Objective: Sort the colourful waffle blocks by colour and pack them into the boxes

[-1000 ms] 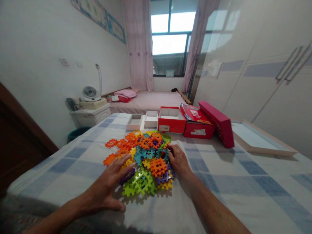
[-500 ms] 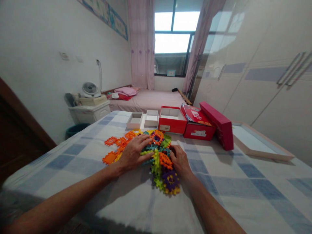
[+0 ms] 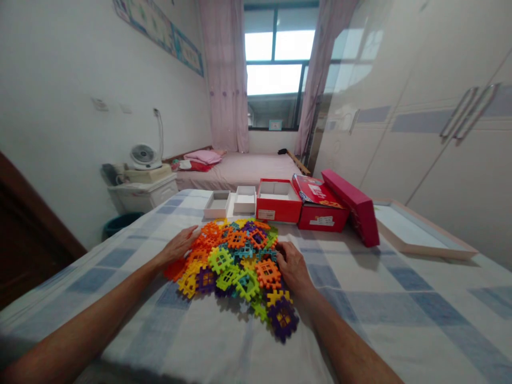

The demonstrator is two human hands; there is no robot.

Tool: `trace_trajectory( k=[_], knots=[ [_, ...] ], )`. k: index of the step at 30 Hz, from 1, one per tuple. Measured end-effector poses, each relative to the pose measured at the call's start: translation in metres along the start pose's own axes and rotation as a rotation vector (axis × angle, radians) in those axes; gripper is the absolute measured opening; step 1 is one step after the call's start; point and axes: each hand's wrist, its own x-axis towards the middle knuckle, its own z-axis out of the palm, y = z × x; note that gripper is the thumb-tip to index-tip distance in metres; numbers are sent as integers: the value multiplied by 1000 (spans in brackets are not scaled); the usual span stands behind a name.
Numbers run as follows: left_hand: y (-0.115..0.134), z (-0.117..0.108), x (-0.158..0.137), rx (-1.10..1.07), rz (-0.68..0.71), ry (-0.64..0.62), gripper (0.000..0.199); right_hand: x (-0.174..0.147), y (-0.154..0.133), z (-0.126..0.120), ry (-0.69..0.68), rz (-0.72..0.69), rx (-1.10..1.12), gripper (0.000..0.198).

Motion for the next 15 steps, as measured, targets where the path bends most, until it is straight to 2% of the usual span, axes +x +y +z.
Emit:
trace_trajectory(
  k=[3, 7, 11, 13, 15],
  knots=[
    [28, 9, -3, -240, 95, -39, 58, 0, -2, -1, 8, 7, 11, 28],
    [63, 14, -7, -406, 81, -67, 65, 2, -7, -5, 64, 83, 58, 29],
    [98, 13, -17, -397, 225, -52, 54, 3, -9, -9, 129, 164, 104, 27],
    [117, 10, -25, -368, 336, -32, 51, 3, -9, -10, 142, 170, 118, 26],
    [134, 4, -31, -360, 461, -68, 50, 3, -9, -11, 146, 166, 123, 26]
  ],
)
